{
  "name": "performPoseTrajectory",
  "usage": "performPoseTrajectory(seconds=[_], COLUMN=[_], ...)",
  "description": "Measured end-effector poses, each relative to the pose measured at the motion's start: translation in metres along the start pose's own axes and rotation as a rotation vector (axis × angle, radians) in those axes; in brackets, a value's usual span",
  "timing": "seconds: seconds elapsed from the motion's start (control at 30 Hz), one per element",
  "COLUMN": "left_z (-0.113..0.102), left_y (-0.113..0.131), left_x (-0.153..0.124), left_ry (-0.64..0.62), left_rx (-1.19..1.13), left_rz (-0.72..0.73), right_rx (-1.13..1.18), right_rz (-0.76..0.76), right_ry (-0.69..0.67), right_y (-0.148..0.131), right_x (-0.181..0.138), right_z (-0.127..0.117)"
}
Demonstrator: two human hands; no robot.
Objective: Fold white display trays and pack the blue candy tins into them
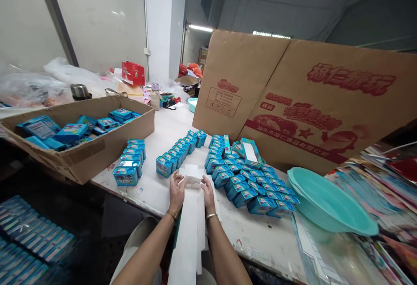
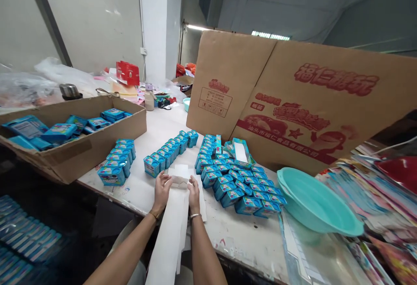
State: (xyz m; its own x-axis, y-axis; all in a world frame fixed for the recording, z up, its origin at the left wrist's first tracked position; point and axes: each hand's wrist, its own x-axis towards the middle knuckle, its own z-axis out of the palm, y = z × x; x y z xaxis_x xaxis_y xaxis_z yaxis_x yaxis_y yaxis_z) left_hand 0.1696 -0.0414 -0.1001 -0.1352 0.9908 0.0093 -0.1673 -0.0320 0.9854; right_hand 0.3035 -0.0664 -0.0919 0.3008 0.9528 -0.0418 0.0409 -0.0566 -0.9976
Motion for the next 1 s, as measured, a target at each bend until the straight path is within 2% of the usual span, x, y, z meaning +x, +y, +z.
performPoseTrajectory(seconds=[0.07, 0.13, 0.27, 0.33, 0.4, 0.5, 0.6, 0.7, 0.83, 1.0], left_z=[-0.003, -0.008, -0.019, -0.022, -0.023, -0.021, -0.021, -0.022, -0.02, -0.018], left_y=[-0.002, -0.001, 0.0, -0.002, -0.005, -0.01, -0.011, -0.011, -0.012, -0.01], left_x=[0.001, 0.003, 0.012, 0.015, 0.018, 0.019, 0.019, 0.021, 0.021, 0.017], left_ry=[-0.015, -0.106, -0.23, -0.259, -0.277, -0.282, -0.278, -0.273, -0.253, -0.246], left_rx=[0.011, 0.035, 0.025, 0.016, 0.011, 0.019, 0.035, 0.041, 0.032, 0.016], left_rz=[0.029, 0.022, -0.005, -0.019, -0.021, -0.015, -0.011, -0.017, -0.027, -0.025], right_rx=[-0.03, -0.071, -0.337, -0.558, -0.843, -1.205, -1.319, -1.395, -1.44, -1.352], right_rz=[-0.047, -0.059, -0.105, -0.151, -0.212, -0.294, -0.317, -0.337, -0.316, -0.202], right_ry=[-0.077, -0.089, -0.124, -0.249, -0.433, -0.657, -0.759, -0.826, -0.827, -0.831], right_y=[0.0, 0.001, -0.002, -0.012, -0.026, -0.049, -0.063, -0.065, -0.061, -0.064], right_x=[0.0, 0.0, 0.003, 0.011, 0.022, 0.039, 0.049, 0.049, 0.042, 0.05], right_z=[0.004, 0.007, 0.004, -0.002, -0.005, 0.004, 0.021, 0.03, 0.026, 0.014])
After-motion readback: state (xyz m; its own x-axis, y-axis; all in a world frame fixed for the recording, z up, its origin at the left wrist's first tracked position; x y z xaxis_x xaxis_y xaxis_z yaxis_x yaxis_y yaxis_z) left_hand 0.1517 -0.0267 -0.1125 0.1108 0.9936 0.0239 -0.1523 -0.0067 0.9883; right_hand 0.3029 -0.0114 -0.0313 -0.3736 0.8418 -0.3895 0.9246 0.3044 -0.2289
